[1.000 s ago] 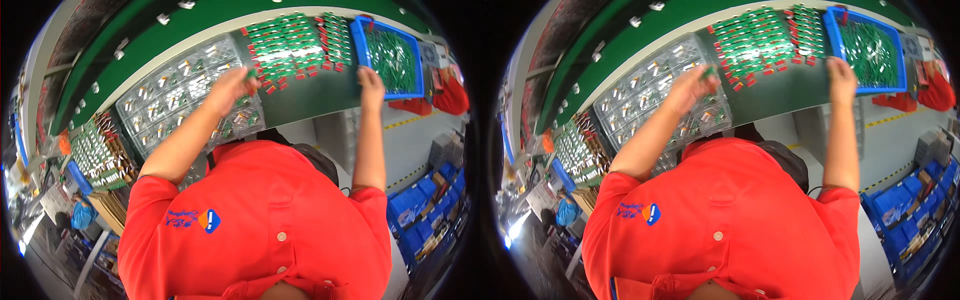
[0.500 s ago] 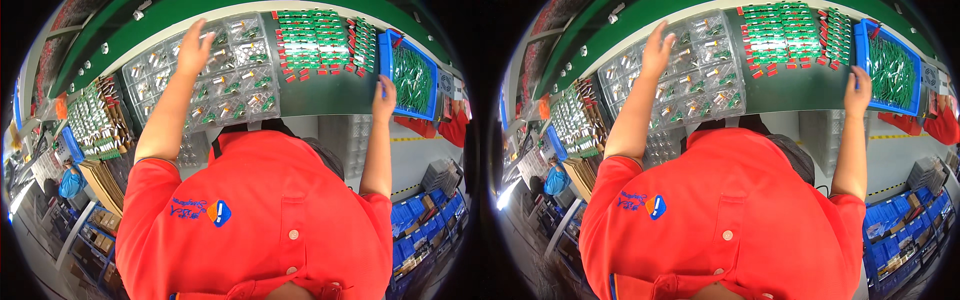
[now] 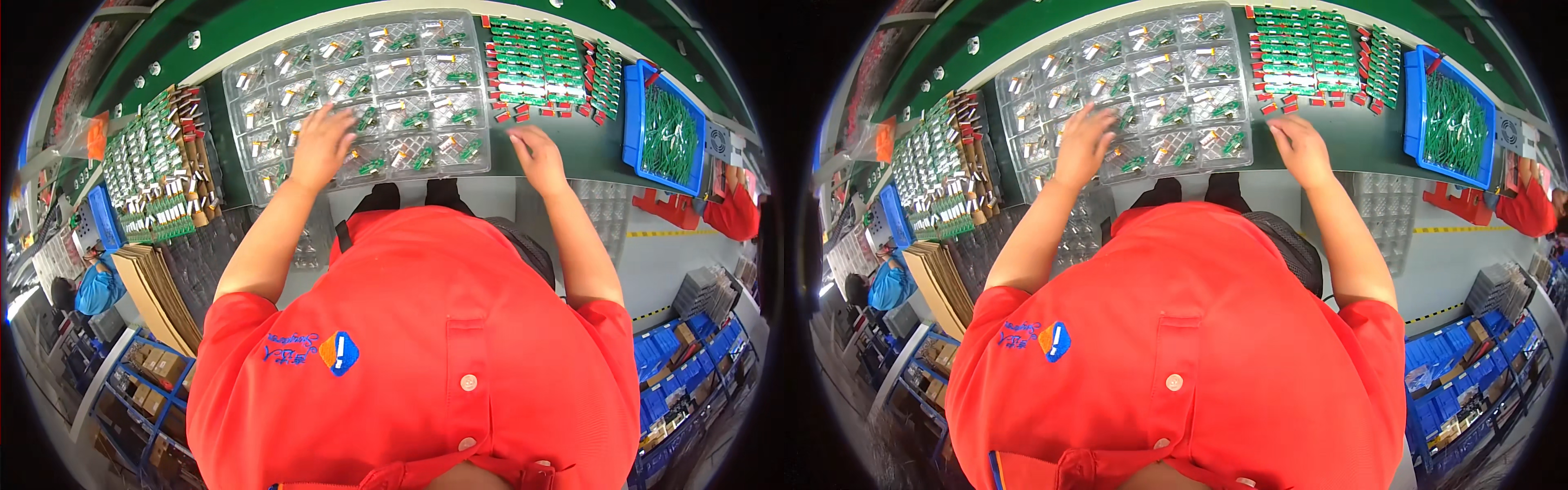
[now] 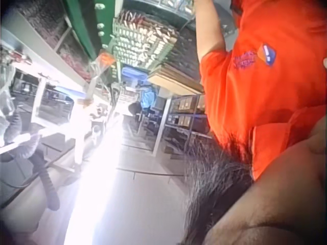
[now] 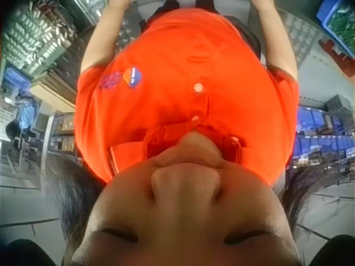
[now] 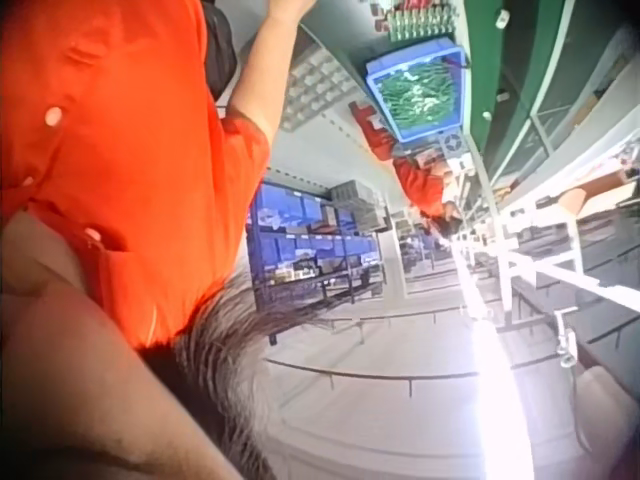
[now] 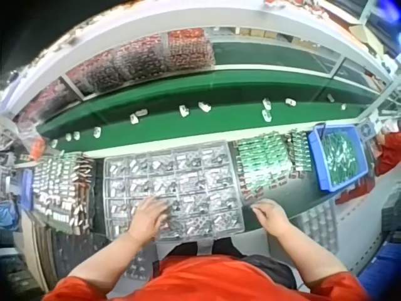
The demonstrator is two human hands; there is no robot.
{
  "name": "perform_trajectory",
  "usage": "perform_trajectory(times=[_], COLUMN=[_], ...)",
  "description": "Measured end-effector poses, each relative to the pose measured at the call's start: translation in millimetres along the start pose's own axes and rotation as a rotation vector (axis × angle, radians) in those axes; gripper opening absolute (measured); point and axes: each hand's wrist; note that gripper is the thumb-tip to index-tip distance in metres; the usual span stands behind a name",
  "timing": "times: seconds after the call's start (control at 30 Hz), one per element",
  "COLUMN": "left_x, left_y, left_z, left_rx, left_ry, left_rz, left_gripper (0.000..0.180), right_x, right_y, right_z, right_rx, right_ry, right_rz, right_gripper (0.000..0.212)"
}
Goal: The person snaps individual circuit boards off connected panels by hand, places them into the compartments of a plastic tray, and retrieves new panels and trays.
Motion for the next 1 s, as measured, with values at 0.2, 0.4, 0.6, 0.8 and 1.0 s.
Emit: perform_trajectory(times=[0.2, 0.4, 0.6, 0.8, 1.0], left_x=[2.4, -6.8, -32.1, -43.4, -57.4], left_y=[2.6, 25.3, 42.4, 61.3, 57.7], left_z=[15.8, 56.0, 109.1, 163.1, 233.6], left_rx=[-0.08, -0.069, -0.014, 0.088, 0.182], left_ry=[-0.043, -0.034, 0.065, 0.184, 0.389], left_rz=[-0.095, -0.001, -0.027, -0.073, -0.085], left_gripper=[0.029, 0.024, 0.024, 0.023, 0.024], right_x=[-60.4, -69.8, -78.3, -82.1, -89.2], right_y=[-44.3, -87.4, -96.9, -102.5, -103.0], right_z=[-55.8, -84.0, -88.4, -96.3, -110.5], right_rx=[0.101, 0.135, 0.201, 0.221, 0.216], right_ry=[0.273, 0.205, 0.199, 0.27, 0.24], right_rz=[0.216, 0.486, 0.548, 0.695, 0.731], right_gripper=[0.033, 0.052, 0.053, 0.055, 0.045])
Point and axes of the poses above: each hand's wrist, its own z-axis away from the middle knuckle, its own y-axis out of the back of the hand, x = y × z, and after that the axes turned 8 degrees about -x, right-handed
